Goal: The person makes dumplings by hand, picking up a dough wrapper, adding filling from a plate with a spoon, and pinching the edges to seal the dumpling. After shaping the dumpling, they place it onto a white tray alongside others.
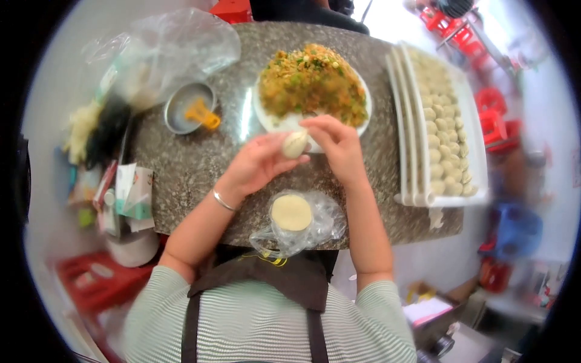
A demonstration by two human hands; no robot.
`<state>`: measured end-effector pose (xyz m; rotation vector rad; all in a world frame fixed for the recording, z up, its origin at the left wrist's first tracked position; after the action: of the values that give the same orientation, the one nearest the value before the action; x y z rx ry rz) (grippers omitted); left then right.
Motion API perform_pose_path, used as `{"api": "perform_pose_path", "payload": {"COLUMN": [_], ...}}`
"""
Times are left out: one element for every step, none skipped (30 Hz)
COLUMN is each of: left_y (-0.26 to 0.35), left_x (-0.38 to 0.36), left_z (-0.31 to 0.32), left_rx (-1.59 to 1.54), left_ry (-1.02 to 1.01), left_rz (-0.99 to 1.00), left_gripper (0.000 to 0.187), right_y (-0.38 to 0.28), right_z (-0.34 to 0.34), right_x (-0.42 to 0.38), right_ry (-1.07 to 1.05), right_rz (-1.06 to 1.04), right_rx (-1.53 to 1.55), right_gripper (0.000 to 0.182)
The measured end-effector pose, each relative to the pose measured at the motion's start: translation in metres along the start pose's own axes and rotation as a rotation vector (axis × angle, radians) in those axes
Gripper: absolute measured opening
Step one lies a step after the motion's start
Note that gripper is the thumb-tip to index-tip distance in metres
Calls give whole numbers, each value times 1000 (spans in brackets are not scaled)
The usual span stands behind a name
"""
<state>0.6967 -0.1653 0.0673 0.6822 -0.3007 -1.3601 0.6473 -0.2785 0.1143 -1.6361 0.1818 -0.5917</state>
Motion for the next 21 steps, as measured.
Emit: {"api": "perform_pose_path", "payload": {"left_y": [0, -2, -4, -4, -4, -4, -3, -3, -2, -1, 6, 11, 9, 4, -7, -9, -13, -17, -22, -24, -26], "left_x": [0, 1, 2, 2, 2, 2, 3, 2, 2, -1, -7, -8, -6, -4, 0, -2, -5, -7, -6, -4, -4], "left_z": [-1, -2, -2, -2, -2, -2, -2, -2, -1, 3, 6, 11, 16, 19, 10, 12, 18, 21, 26, 23, 20], "left_rx": [-3, -1, 2, -1, -23, -43, -45, -32, -16, -11, 133, 281, 187, 94, 123, 184, 222, 254, 278, 384, 486], "left_ry": [-3, -19, -35, -40, -47, -54, -60, -51, -43, -59, 29, 98, 44, -19, 40, 40, -12, -47, -89, -62, -27], "left_rz": [5, -7, -18, -13, -12, -11, -3, -3, -8, -12, 14, 41, 47, 37, -7, -2, -36, -69, -85, -88, -83], "left_gripper": [39, 39, 38, 38, 38, 38, 38, 38, 39, 39, 37, 36, 37, 40, 45, 44, 45, 45, 45, 45, 46], "right_y": [1, 6, 11, 13, 14, 14, 18, 20, 20, 18, 5, -13, -29, -39, -52, -54, -63, -71, -83, -97, -110], "right_z": [-2, -3, -4, -4, -5, -6, -9, -10, -11, -14, -9, -8, 0, 11, 20, 26, 20, 4, -10, -34, -62], "right_x": [0, -1, -1, -2, -2, -1, 0, 0, 0, -1, -1, 0, -6, -16, -24, -29, -37, -43, -49, -54, -60], "right_ry": [-4, -7, -10, -14, 3, 19, 14, -2, -13, -1, -35, -58, -145, -233, -272, -354, -305, -273, -246, -170, -103], "right_rz": [-1, 14, 29, 27, 9, -11, -15, -15, -15, -23, -81, -144, -163, -129, -176, -194, -306, -236, -175, -149, -125], "right_rx": [-5, 37, 78, 72, 95, 117, 111, 77, 43, 34, 17, -12, -261, -379, -452, -548, -582, -580, -565, -514, -457], "right_gripper": [11, 10, 9, 9, 8, 7, 7, 13, 21, 21, 38, 55, 75, 65, 53, 45, 41, 42, 44, 44, 45]}}
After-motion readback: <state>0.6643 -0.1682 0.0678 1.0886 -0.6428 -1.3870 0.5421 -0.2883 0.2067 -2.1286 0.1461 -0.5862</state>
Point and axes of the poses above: each hand's wrist, its own x-axis towards the middle knuckle, its own z-axis out of the palm, y = z × x, the point moved 10 cm from there along x, towards the middle knuckle, and after that the axes turned 5 degrees about -z, right-handed, at the moved point
